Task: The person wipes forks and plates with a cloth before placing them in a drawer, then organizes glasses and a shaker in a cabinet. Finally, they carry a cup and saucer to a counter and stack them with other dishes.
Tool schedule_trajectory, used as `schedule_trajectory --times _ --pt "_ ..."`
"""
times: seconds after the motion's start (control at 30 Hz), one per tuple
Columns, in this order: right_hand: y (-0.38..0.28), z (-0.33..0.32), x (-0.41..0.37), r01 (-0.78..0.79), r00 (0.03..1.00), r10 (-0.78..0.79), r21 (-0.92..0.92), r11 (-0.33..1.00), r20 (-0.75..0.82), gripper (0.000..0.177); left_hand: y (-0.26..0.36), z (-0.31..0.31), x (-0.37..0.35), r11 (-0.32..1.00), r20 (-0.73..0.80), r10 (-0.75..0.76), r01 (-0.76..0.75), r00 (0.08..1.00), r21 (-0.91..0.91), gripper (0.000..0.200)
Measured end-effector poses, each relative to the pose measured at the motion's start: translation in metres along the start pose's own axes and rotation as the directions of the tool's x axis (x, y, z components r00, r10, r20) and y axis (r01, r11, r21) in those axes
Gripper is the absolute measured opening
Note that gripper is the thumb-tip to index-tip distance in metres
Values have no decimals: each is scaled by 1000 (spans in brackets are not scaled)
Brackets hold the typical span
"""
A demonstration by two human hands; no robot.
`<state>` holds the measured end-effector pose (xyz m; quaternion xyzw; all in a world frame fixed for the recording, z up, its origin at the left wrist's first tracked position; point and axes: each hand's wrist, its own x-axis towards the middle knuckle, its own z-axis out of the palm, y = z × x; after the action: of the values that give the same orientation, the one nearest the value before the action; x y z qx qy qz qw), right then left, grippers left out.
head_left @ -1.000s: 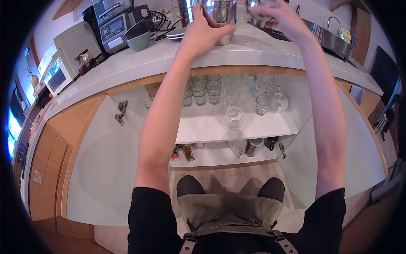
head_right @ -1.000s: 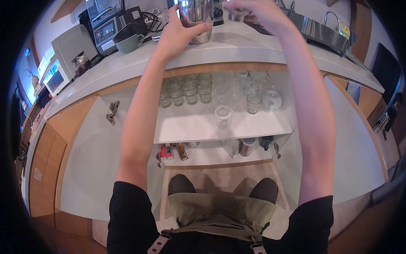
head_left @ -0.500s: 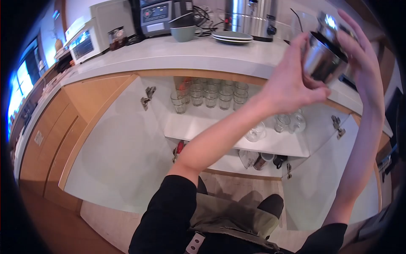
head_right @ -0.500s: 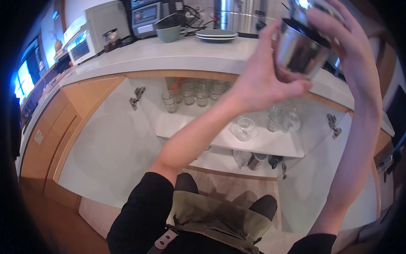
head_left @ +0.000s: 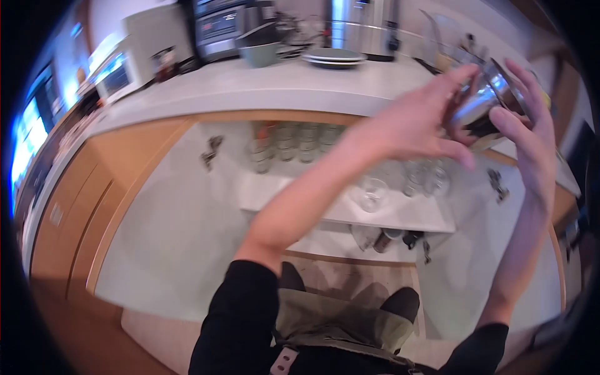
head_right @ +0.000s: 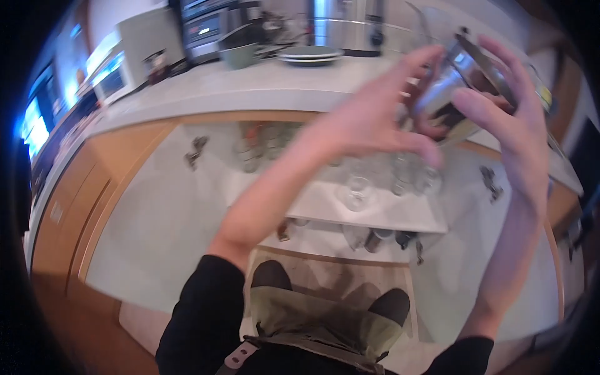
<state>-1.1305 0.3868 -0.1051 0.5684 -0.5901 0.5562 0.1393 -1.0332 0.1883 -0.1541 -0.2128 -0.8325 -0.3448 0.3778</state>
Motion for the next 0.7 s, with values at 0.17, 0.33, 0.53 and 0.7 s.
schedule_trajectory --times 0.17,0.33,0.53,0.7 --pt "14 -48 -76 -191 981 183 188 964 57 89 -23 -56 10 895 -66 -86 106 994 432 44" --pt "49 -28 -170 -570 822 548 219 792 157 95 -61 -57 8 854 -201 -102 189 974 485 49" --pt "199 16 -232 -721 685 727 182 669 42 92 -61 -46 10 870 -312 -147 273 939 411 48" --pt "310 33 -224 -693 701 639 -92 715 -318 100 -63 -47 8 841 -331 -154 299 931 451 48"
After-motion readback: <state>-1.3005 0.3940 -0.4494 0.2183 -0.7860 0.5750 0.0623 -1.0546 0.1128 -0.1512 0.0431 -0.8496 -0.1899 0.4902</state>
